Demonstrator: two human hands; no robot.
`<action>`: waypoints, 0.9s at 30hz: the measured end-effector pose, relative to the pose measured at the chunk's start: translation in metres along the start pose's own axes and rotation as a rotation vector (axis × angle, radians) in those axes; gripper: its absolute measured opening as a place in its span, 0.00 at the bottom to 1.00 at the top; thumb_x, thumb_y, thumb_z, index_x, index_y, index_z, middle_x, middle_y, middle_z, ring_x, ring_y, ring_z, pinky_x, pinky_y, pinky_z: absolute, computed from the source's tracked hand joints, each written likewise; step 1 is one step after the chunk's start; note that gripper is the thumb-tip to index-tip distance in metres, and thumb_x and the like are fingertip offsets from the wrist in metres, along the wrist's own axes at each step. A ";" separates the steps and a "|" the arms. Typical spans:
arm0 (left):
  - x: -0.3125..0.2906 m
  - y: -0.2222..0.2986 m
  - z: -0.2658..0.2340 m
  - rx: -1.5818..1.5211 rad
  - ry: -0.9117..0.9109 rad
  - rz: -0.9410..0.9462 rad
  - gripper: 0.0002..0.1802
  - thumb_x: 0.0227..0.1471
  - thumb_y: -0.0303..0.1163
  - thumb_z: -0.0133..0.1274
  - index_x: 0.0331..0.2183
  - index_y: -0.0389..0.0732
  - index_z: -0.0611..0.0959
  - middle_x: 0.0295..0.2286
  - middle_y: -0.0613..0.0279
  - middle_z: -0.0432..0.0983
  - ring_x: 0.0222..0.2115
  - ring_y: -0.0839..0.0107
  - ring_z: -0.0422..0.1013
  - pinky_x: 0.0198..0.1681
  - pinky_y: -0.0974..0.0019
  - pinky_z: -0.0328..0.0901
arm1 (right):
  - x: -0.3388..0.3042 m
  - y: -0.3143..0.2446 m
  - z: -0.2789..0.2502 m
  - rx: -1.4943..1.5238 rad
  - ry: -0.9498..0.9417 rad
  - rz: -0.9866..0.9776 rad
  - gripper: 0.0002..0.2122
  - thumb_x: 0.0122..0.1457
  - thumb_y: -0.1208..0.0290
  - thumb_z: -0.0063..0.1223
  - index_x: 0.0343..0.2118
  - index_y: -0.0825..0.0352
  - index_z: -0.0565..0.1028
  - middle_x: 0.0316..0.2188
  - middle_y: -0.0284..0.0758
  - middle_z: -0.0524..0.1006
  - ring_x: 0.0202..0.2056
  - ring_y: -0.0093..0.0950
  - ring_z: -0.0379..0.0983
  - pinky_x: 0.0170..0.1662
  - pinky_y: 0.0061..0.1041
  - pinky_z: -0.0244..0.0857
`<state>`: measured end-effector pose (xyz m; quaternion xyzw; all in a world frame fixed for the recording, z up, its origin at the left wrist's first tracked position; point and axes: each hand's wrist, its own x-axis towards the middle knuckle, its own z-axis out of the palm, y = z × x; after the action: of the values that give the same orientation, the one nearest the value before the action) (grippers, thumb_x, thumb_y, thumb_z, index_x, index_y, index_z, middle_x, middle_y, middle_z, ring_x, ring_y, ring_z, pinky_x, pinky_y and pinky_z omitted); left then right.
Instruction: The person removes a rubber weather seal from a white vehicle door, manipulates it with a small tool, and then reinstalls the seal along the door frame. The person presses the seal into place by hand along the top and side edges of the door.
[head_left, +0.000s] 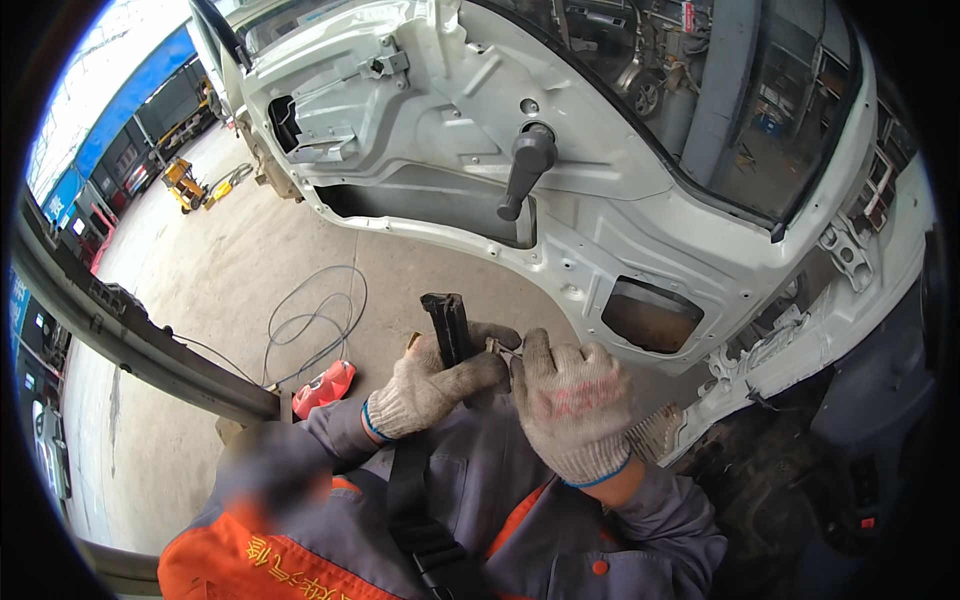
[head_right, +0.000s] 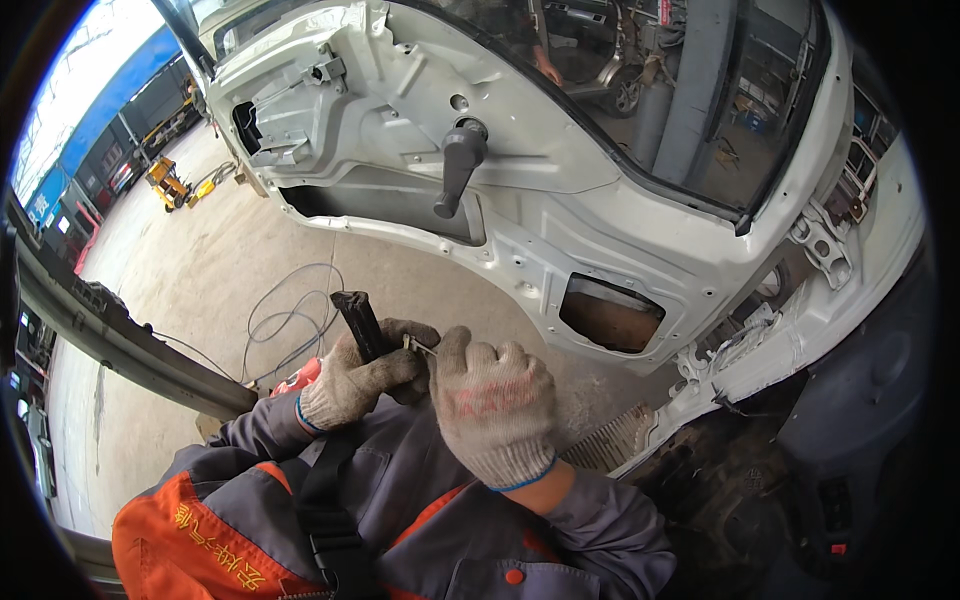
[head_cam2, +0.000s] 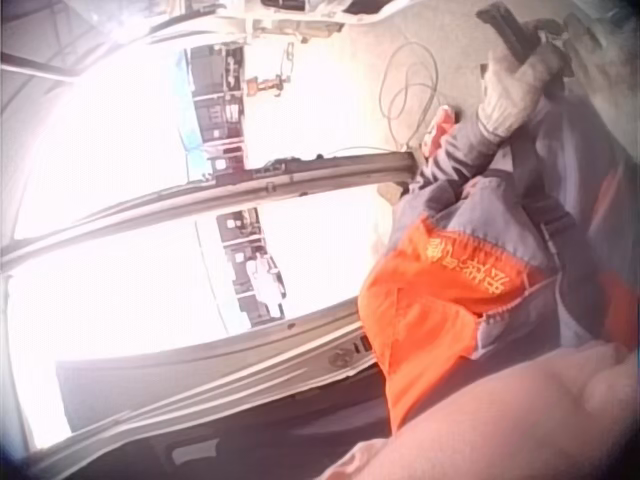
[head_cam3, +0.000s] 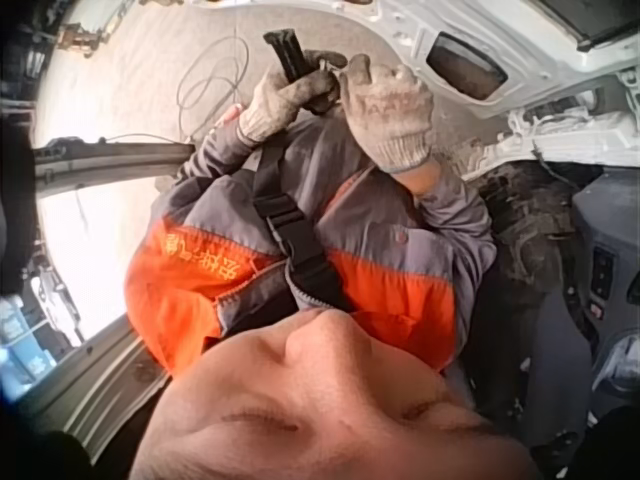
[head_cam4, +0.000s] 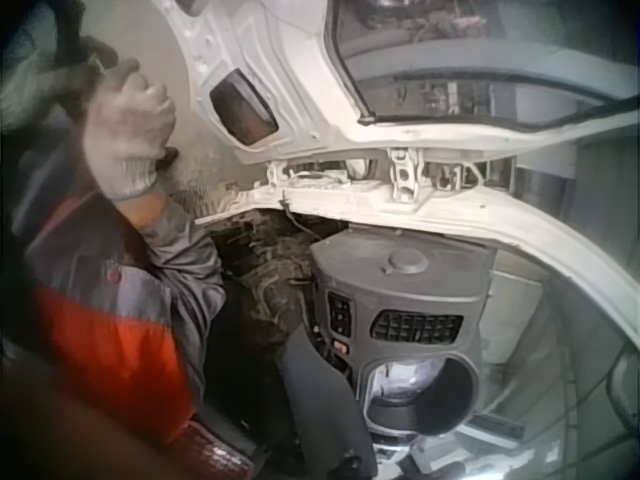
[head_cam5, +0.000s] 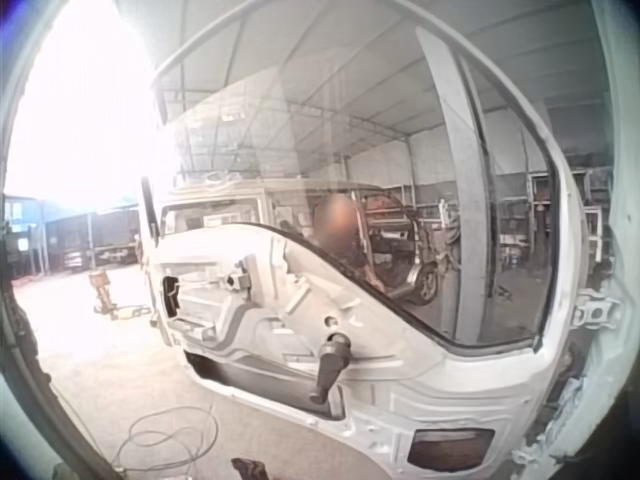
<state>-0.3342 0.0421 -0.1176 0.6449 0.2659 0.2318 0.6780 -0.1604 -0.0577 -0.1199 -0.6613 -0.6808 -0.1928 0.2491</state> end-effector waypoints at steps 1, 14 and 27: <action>-0.001 0.001 0.000 0.007 -0.010 -0.016 0.21 0.61 0.31 0.57 0.53 0.32 0.77 0.30 0.60 0.79 0.28 0.73 0.73 0.33 0.68 0.68 | -0.001 0.000 -0.001 -0.005 0.017 -0.012 0.16 0.54 0.62 0.62 0.42 0.67 0.79 0.23 0.35 0.75 0.25 0.34 0.73 0.25 0.37 0.67; -0.003 0.014 -0.002 0.104 -0.081 -0.073 0.16 0.59 0.29 0.59 0.47 0.32 0.82 0.34 0.60 0.82 0.33 0.75 0.78 0.36 0.71 0.71 | -0.007 0.005 -0.005 0.094 0.051 -0.092 0.18 0.50 0.66 0.64 0.44 0.67 0.79 0.28 0.34 0.75 0.31 0.34 0.71 0.31 0.38 0.66; 0.005 0.001 -0.016 0.261 -0.444 0.125 0.16 0.53 0.30 0.64 0.44 0.35 0.84 0.32 0.63 0.82 0.35 0.74 0.76 0.40 0.67 0.71 | -0.005 0.037 -0.032 0.790 -0.390 -0.080 0.08 0.61 0.65 0.60 0.35 0.66 0.80 0.26 0.44 0.79 0.29 0.43 0.78 0.30 0.39 0.71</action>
<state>-0.3411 0.0573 -0.1172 0.7771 0.0975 0.0898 0.6153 -0.1207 -0.0787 -0.0995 -0.5126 -0.7616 0.2010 0.3418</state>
